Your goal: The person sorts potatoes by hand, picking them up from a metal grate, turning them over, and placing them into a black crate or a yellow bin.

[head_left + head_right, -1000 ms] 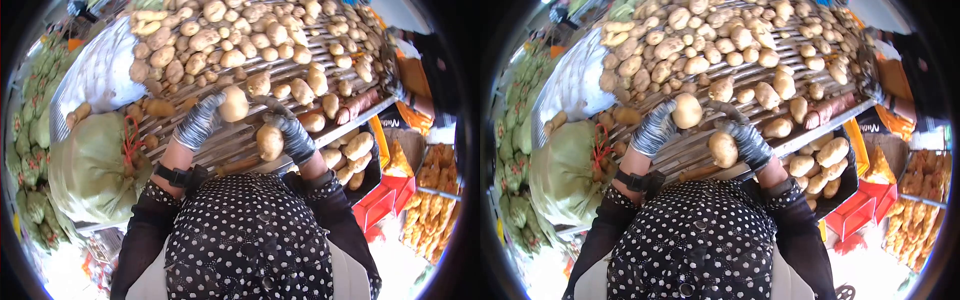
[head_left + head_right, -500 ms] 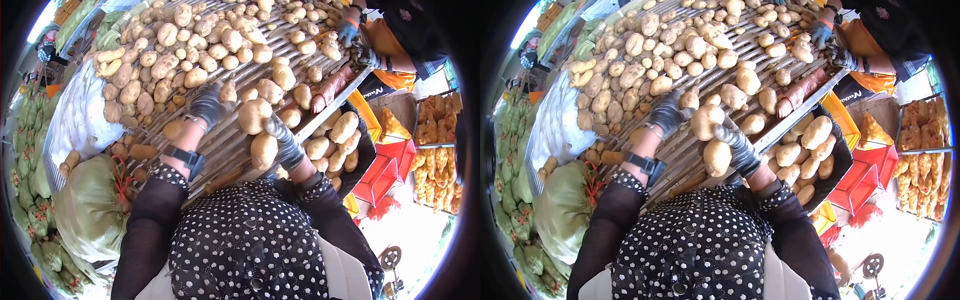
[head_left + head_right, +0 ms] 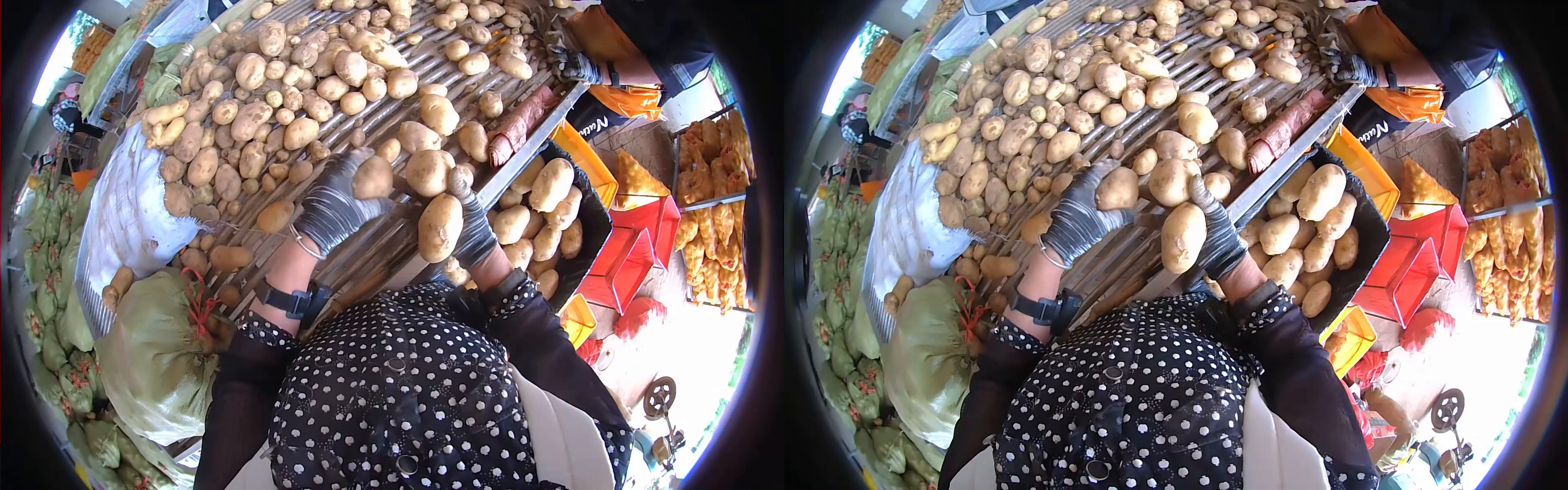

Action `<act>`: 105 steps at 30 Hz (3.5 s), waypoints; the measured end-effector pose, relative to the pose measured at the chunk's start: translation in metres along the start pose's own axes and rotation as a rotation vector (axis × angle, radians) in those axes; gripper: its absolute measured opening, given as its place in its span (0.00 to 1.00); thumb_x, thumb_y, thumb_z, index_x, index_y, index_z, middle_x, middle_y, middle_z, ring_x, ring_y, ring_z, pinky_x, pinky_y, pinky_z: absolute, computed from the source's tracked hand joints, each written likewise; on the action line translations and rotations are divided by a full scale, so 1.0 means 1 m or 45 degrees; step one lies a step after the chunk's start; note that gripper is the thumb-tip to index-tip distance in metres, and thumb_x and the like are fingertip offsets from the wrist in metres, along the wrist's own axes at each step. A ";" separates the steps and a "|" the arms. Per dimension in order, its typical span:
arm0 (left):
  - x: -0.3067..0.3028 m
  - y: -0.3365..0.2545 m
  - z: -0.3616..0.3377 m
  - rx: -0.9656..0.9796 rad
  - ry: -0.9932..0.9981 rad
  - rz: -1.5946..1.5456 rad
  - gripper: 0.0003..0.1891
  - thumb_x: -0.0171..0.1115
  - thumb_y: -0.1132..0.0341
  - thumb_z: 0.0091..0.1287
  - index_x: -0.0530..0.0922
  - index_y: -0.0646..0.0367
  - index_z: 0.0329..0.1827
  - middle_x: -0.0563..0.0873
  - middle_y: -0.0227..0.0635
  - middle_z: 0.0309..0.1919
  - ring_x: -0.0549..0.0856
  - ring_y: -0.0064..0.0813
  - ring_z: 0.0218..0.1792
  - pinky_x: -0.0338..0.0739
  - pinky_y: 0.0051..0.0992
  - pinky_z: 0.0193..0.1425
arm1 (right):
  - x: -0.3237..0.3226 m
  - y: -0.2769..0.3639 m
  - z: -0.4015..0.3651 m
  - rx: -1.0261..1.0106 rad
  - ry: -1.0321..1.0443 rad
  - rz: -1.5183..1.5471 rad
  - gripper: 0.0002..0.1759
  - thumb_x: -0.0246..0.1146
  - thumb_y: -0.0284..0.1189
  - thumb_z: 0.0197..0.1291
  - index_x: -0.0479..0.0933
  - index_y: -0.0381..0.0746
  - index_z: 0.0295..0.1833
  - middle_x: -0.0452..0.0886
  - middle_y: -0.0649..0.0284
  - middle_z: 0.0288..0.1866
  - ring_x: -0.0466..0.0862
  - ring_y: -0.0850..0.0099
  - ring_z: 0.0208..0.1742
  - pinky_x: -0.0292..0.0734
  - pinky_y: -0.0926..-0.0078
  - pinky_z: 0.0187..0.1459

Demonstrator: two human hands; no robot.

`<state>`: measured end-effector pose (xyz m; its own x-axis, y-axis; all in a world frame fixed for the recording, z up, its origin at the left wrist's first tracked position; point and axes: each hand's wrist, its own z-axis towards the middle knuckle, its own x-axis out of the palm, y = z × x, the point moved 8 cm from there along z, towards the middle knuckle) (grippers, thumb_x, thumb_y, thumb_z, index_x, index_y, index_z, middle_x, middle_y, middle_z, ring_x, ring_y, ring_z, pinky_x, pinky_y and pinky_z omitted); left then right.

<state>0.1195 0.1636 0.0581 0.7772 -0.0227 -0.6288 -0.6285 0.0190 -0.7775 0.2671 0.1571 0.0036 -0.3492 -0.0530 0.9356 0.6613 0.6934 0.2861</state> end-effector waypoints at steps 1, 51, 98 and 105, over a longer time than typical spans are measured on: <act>0.001 -0.012 -0.003 0.090 0.026 0.214 0.38 0.76 0.60 0.46 0.69 0.62 0.61 0.78 0.49 0.52 0.78 0.41 0.54 0.72 0.34 0.59 | -0.004 -0.001 -0.001 0.015 -0.052 0.039 0.32 0.62 0.47 0.59 0.67 0.38 0.62 0.77 0.53 0.54 0.80 0.62 0.50 0.79 0.65 0.50; -0.027 0.024 -0.031 -0.131 -0.295 -0.688 0.17 0.59 0.66 0.65 0.76 0.65 0.55 0.83 0.32 0.39 0.79 0.21 0.41 0.74 0.21 0.48 | 0.023 -0.006 0.037 0.000 0.130 0.085 0.32 0.59 0.50 0.61 0.65 0.41 0.64 0.74 0.54 0.59 0.78 0.57 0.55 0.77 0.53 0.52; 0.014 0.117 -0.096 -0.344 0.016 -0.068 0.13 0.60 0.70 0.61 0.77 0.63 0.49 0.85 0.42 0.37 0.83 0.32 0.38 0.76 0.29 0.46 | -0.232 0.206 -0.360 -0.821 -1.635 -1.019 0.22 0.69 0.32 0.54 0.74 0.47 0.55 0.80 0.65 0.47 0.81 0.72 0.40 0.74 0.75 0.30; -0.046 0.108 -0.166 -0.468 -0.064 0.202 0.15 0.61 0.73 0.59 0.77 0.64 0.50 0.84 0.45 0.41 0.84 0.37 0.43 0.77 0.30 0.49 | -0.022 0.171 -0.017 -0.683 -0.260 -2.234 0.19 0.66 0.28 0.54 0.75 0.36 0.52 0.82 0.59 0.43 0.82 0.69 0.44 0.76 0.74 0.48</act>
<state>0.0111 0.0006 0.0024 0.6647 0.0006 -0.7471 -0.7024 -0.3403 -0.6252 0.3986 0.2648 0.0357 -0.8244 -0.2681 -0.4986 -0.4063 -0.3330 0.8509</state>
